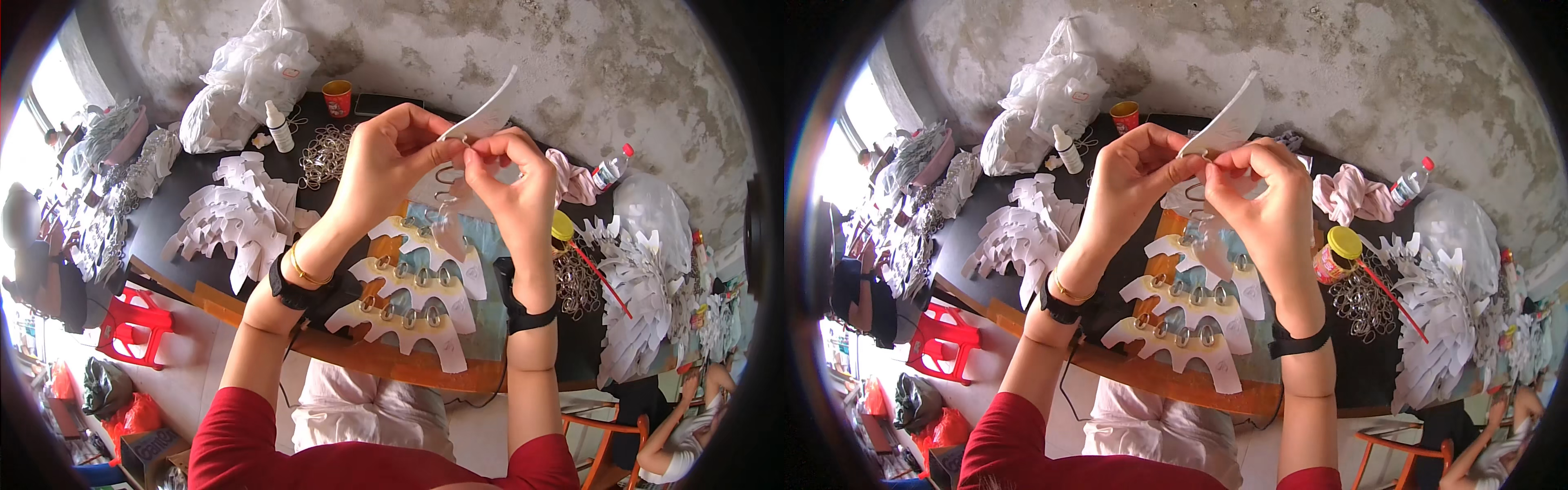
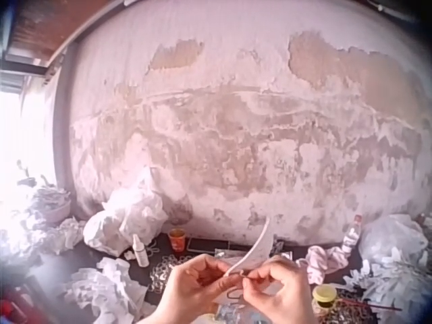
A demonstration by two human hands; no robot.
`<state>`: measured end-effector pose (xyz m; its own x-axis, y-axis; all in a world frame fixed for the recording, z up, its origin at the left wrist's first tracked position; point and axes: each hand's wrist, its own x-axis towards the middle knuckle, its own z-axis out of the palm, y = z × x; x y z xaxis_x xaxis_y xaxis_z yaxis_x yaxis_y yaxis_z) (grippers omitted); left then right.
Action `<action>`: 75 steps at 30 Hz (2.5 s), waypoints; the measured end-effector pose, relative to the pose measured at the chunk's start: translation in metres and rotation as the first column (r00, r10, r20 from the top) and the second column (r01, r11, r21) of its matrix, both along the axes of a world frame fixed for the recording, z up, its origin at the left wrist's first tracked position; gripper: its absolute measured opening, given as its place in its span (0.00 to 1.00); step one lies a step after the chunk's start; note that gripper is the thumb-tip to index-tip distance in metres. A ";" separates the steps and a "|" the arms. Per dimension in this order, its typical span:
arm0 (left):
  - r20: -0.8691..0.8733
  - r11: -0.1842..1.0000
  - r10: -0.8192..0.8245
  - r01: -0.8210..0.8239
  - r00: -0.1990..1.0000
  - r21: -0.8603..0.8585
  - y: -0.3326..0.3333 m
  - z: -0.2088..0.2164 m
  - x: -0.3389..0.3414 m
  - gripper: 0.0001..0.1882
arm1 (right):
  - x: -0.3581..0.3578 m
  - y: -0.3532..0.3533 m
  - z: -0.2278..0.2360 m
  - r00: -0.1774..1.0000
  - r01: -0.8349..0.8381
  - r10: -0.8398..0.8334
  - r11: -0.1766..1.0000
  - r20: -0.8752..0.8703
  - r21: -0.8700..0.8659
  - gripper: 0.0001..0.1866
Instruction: Applying glue and attaching decorative eyelets to white shoe components.
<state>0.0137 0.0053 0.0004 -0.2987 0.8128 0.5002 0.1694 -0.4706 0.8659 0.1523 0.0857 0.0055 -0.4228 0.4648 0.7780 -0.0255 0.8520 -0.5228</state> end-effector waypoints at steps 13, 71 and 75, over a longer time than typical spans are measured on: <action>0.074 0.998 -0.011 0.007 0.997 0.057 0.003 -0.005 0.008 0.08 | -0.004 0.004 -0.006 1.000 0.007 -0.007 0.998 0.000 -0.059 0.08; 0.197 0.996 -0.056 0.040 0.979 0.080 0.006 -0.008 0.011 0.06 | 0.001 0.001 0.001 0.990 0.134 -0.137 0.944 -0.011 0.302 0.07; 0.189 0.992 -0.005 -0.019 0.982 0.125 0.009 -0.008 0.009 0.07 | 0.008 0.003 0.004 0.979 -0.194 0.171 0.951 -0.111 -0.241 0.06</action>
<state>0.0230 0.0147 -0.0079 -0.4030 0.7448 0.5318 0.0121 -0.5767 0.8169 0.1601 0.0882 0.0090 -0.4537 0.5697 0.6853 -0.2238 0.6715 -0.7064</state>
